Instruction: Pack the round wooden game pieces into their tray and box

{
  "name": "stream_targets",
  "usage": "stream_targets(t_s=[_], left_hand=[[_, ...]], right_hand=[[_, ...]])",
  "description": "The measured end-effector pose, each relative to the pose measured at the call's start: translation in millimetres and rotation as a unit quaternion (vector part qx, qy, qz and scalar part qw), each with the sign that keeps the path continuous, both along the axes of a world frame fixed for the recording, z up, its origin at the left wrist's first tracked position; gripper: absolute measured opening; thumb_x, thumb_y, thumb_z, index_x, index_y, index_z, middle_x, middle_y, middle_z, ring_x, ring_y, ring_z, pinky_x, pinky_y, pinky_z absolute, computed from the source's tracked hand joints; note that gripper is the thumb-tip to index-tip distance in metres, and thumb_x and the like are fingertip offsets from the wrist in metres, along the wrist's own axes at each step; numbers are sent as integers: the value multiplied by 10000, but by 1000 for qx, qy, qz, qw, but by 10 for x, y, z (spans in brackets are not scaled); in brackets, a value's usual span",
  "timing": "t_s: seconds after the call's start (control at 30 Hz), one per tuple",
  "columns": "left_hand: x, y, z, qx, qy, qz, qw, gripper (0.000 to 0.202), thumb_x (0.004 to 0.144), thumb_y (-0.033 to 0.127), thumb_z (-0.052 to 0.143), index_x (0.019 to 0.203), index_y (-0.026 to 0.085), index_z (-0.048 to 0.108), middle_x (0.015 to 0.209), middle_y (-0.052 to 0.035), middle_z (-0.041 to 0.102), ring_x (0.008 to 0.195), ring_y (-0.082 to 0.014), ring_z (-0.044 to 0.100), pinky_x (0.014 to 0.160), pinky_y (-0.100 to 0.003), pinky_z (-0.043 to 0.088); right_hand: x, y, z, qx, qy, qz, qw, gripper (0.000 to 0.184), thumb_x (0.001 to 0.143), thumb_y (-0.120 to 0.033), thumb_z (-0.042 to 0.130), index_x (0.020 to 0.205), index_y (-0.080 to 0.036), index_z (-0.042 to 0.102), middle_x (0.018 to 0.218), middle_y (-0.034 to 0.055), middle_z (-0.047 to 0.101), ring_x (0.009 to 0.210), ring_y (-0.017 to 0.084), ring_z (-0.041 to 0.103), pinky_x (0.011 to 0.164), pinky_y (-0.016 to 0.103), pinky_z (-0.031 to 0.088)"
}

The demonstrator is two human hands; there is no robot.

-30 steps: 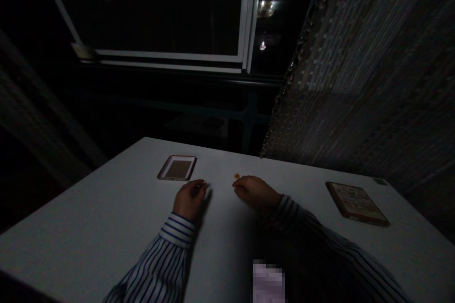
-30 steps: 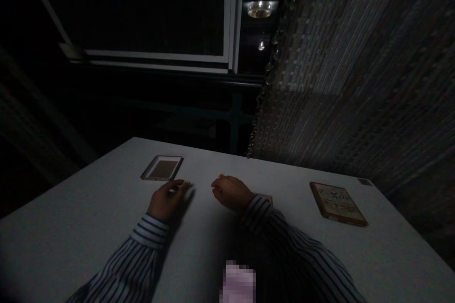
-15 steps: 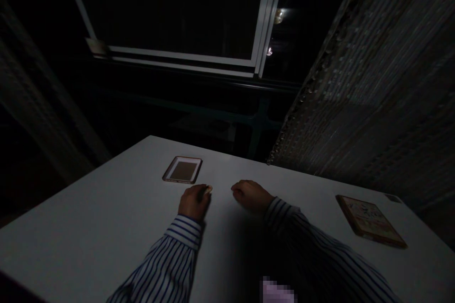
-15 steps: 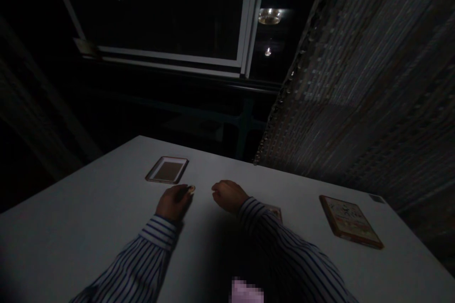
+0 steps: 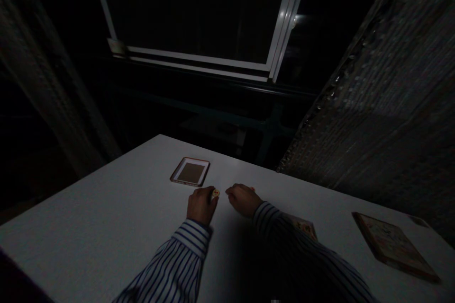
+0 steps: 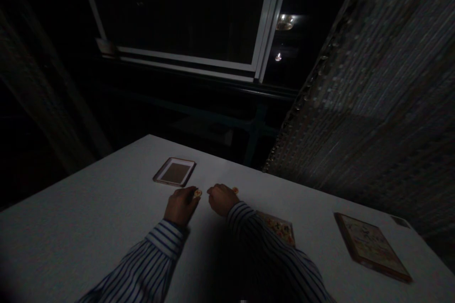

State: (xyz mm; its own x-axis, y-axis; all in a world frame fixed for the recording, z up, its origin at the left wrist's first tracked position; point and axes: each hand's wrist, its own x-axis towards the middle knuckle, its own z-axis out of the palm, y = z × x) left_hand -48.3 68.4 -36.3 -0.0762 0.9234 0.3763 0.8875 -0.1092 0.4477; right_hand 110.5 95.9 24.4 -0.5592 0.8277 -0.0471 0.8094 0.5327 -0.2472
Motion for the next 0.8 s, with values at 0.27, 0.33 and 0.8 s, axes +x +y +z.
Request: stream_targets(t_s=[0.27,0.33,0.8], left_hand=[[2,0,17,-21,-4,11,1000,299,751,312,502,1018,201,579,945,-72,644,936,-219,551,815,-315,389],[0,1,20,-18,-4,8,1000,291,759,311,491,1013,202,580,935,-73,646,938,-217,552,814,-313,389],[1,15,13,-11,6,-1,1000,264,800,304,432,994,209,585,897,-69,652,900,-210,565,788,-314,395]], right_hand=[[-159,95,-142,36,7,27,999,346,802,-175,371,1088,-151,564,1016,115,583,980,198,507,823,290,357],[-184,106,-159,37,5,30,999,347,800,-169,373,1089,-147,564,1003,115,582,963,194,511,822,287,357],[-225,102,-170,16,19,47,999,323,782,-127,375,1029,-163,579,970,93,558,960,172,496,828,271,342]])
